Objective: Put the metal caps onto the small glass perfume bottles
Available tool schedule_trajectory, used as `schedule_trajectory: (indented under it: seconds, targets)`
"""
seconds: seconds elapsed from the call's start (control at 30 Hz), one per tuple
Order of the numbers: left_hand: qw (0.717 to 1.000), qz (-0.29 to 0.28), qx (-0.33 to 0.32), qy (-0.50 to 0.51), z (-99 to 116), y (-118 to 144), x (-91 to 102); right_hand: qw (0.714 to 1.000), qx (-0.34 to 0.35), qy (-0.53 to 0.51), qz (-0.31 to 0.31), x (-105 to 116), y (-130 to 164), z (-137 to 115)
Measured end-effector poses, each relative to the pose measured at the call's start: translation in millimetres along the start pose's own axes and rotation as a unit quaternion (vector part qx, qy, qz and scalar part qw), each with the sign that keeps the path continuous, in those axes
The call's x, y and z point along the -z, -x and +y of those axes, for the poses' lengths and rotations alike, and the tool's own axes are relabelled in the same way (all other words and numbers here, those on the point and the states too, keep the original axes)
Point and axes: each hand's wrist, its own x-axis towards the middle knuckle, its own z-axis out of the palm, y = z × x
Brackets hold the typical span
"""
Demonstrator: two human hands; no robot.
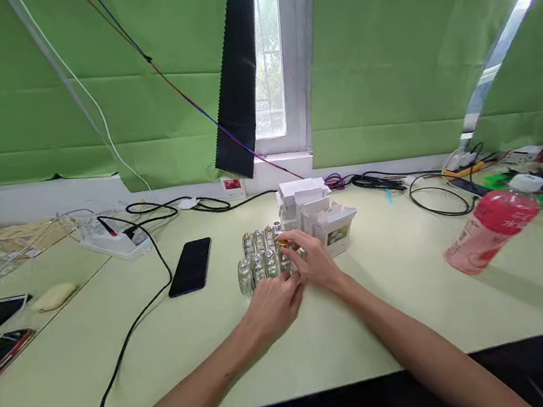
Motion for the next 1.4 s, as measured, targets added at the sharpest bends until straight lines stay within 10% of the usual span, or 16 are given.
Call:
schedule_trajectory:
  seconds: [1.4]
  targets:
    - [0.997,0.050,0.023,0.053,0.8,-0.2,-0.4,0.992,-0.039,0.114,0.031,11.8,2.3,-8.7]
